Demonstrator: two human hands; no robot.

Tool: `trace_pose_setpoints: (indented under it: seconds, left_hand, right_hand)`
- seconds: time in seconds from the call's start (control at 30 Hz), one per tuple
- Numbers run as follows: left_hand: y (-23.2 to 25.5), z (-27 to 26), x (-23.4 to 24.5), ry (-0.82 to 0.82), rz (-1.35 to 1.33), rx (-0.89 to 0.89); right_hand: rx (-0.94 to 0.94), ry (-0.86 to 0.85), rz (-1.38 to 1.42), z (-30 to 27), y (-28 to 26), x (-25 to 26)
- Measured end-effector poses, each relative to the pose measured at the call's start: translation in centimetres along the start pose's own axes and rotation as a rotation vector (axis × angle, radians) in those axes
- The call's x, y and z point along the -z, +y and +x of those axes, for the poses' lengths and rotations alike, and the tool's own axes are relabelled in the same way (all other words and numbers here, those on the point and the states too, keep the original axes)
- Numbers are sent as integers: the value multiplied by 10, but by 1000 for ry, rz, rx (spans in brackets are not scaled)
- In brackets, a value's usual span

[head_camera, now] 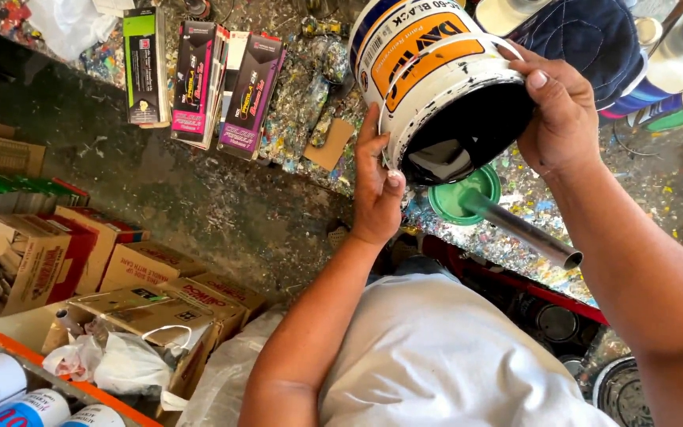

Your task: The person is mixing green paint in a small cup using a metal rod and pouring black paint from a large container into a bucket at a paint shop mixing station.

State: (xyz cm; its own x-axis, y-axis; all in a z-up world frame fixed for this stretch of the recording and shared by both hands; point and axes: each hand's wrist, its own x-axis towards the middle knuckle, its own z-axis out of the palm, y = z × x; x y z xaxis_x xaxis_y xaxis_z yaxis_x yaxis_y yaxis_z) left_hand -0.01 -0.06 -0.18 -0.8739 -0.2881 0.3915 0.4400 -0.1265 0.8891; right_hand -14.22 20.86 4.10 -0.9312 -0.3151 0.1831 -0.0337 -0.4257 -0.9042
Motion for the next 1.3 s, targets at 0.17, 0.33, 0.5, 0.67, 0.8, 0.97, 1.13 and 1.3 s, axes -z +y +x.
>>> trace_pose_setpoints:
  seconds: [0.17,0.33,0.5,0.67,0.8,0.97,1.13,1.3]
  left_hand:
    - [-1,0,0,-4,-10,-5]
    - [-5,0,0,-3,-56,3]
    - [-5,0,0,-3,-37,-9]
    - [-2,-1,-1,1,-45,-13]
    - [-1,0,-1,-7,-47,-16]
    - [-3,-1,0,-16,-51,-27]
    - [-3,-1,1,-14,-23,-34]
    - [-2,0,1,-17,-24,-36]
  right_hand:
    - [-2,7,-11,0,2,2]
    - [8,20,0,0,2,1]
    - [20,23,-25,0,2,1]
    - [43,23,-36,0,3,2]
    - [26,30,-13,-1,3,3]
    - [29,19,0,-2,1,-1]
    - [39,50,-9,-2,6,2]
    - [32,30,3,-3,3,0]
